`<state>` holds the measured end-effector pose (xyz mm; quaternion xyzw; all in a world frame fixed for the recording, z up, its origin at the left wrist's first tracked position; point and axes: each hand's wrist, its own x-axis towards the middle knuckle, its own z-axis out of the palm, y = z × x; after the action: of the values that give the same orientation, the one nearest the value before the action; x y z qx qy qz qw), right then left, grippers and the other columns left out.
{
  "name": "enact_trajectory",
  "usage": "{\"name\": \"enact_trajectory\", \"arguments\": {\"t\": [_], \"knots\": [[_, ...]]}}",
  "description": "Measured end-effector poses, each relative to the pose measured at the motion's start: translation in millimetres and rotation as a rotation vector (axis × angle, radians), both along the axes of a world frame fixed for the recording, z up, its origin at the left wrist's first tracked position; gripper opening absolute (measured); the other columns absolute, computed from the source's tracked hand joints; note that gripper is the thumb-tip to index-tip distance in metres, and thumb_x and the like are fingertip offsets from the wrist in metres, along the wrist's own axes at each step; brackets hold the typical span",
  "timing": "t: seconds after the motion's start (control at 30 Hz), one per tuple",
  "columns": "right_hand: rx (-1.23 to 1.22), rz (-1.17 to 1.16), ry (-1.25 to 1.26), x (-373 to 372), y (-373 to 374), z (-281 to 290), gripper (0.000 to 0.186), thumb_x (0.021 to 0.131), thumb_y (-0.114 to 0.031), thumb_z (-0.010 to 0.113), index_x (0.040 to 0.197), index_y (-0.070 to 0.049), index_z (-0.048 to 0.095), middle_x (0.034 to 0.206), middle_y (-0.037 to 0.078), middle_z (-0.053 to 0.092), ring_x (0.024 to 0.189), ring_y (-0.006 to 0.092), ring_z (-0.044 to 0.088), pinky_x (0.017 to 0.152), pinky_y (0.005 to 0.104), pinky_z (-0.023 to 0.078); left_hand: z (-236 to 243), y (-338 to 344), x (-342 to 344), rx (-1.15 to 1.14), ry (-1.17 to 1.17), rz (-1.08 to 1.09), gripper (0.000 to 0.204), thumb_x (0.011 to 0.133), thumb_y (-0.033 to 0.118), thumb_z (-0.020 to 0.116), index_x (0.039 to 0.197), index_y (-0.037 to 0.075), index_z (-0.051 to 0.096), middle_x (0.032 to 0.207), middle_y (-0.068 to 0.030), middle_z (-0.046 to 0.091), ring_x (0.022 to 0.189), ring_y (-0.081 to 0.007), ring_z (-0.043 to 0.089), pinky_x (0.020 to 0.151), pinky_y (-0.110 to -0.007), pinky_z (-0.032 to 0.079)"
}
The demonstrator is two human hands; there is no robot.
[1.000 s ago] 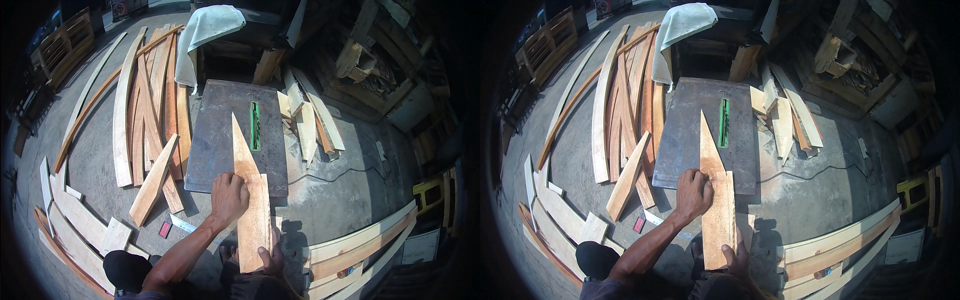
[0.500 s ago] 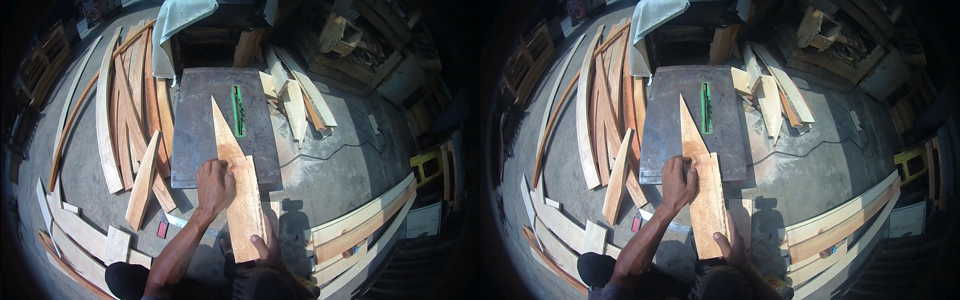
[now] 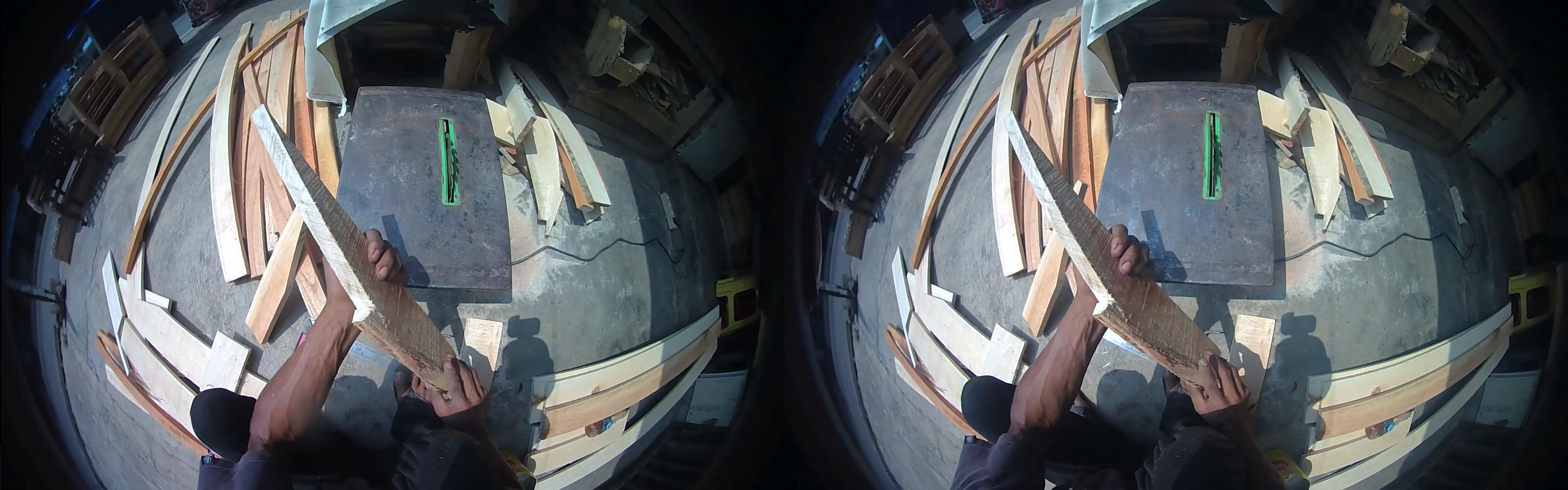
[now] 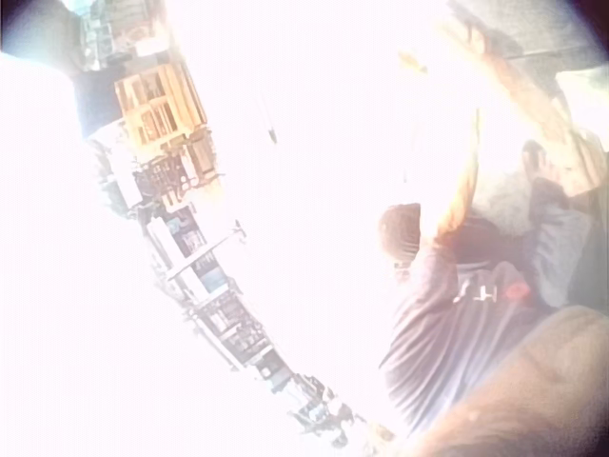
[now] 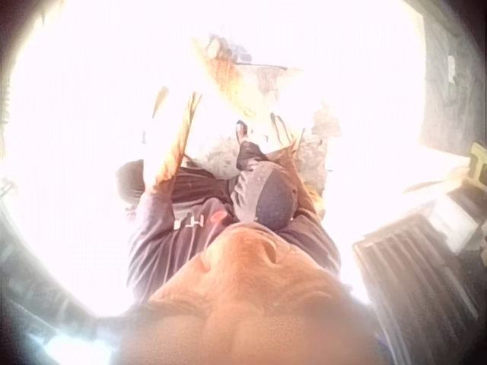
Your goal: The person positions a long wooden plank on a table saw and pushes it through the blade to cut it. The person repeats this process with multiple planks, adjusting their position before each cut.
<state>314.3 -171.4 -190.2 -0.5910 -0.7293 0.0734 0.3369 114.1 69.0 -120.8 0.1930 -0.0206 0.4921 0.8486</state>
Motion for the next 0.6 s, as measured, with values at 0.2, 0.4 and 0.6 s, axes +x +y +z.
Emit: {"name": "enact_trajectory", "arguments": {"t": [0.2, 0.4, 0.6], "knots": [[0.095, -0.005, -0.002, 6, 2, 10, 0.068, 0.078, -0.012, 0.081, 0.139, -0.003, 0.053, 0.138, 0.021, 0.055, 0.117, 0.0430, 0.058, 0.097, 0.0548, 0.051, -11, 11, -11, 0.156, -0.185, -0.025, 0.037, 0.106, 0.041, 0.052, 0.078, 0.018, 0.056, 0.062, 0.0010, 0.056, 0.065, -0.0137, 0.047, 0.068, -0.030, 0.043], [0.108, 0.009, -0.024, 0, 2, 12, 0.059, 0.080, -0.014, 0.081, 0.133, -0.001, 0.058, 0.136, 0.019, 0.053, 0.118, 0.0417, 0.058, 0.097, 0.0542, 0.051, 3, 7, -18, 0.119, -0.195, -0.021, 0.063, 0.111, 0.058, 0.027, 0.071, 0.017, 0.054, 0.056, 0.0000, 0.051, 0.063, -0.0143, 0.044, 0.067, -0.030, 0.041], [0.135, -0.008, -0.056, -2, -1, 14, 0.057, 0.083, -0.021, 0.083, 0.131, -0.004, 0.059, 0.136, 0.017, 0.053, 0.119, 0.0396, 0.057, 0.099, 0.0532, 0.050, 17, 3, -22, 0.108, -0.193, -0.064, 0.074, 0.109, 0.065, 0.017, 0.066, 0.016, 0.052, 0.053, -0.0016, 0.048, 0.061, -0.0154, 0.040, 0.066, -0.032, 0.039]]}}
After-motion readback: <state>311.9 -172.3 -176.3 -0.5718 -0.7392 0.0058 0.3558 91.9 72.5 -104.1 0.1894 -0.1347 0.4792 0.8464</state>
